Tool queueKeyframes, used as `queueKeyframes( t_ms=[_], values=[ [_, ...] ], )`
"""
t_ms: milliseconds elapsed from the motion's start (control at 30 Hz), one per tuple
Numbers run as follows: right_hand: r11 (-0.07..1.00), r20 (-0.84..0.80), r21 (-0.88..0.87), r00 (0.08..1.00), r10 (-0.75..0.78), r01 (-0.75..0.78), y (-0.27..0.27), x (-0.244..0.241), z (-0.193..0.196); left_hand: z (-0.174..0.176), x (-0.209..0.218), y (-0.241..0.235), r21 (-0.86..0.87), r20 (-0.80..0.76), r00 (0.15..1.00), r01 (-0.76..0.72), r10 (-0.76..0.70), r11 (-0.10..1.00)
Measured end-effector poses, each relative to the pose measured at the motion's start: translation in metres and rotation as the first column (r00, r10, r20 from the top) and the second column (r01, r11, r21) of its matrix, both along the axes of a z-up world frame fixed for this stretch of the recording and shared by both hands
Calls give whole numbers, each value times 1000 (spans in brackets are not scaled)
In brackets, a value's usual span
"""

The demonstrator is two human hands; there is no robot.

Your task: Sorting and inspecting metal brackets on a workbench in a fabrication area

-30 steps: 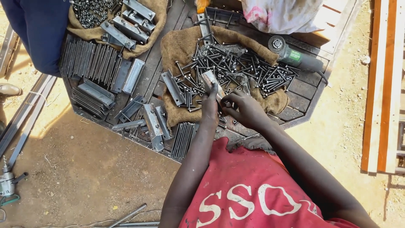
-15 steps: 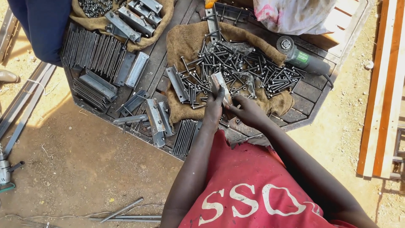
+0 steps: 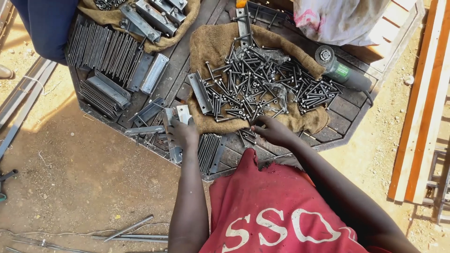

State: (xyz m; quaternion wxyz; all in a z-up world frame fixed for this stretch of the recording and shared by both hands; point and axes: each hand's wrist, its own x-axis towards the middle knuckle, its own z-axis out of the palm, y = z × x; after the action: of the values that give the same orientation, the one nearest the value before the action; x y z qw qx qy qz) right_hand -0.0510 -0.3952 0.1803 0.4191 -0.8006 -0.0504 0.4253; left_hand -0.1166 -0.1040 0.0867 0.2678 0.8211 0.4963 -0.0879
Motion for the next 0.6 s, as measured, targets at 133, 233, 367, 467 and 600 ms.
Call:
queueKeyframes(
  t_ms=[133,233,367,467,600],
  values=[
    [999,45,15,999,28,-29,9,0,-17,19,38,-14,166,60,996,58,-69,984],
    [998,48,-10,997,68,-68,13,-1,-21,-39,69,-13,122,87,976,191,-202,974],
    [987,61,-64,987,150,-146,13,-2,-11,-57,100,-21,37,35,957,286,-287,958],
    [986,58,-97,988,144,-138,0,2,-24,-79,115,-11,33,-15,951,308,-308,951],
    [984,49,-154,994,96,-87,-16,10,-57,-90,125,1,-89,7,974,226,-226,970]
  ],
)
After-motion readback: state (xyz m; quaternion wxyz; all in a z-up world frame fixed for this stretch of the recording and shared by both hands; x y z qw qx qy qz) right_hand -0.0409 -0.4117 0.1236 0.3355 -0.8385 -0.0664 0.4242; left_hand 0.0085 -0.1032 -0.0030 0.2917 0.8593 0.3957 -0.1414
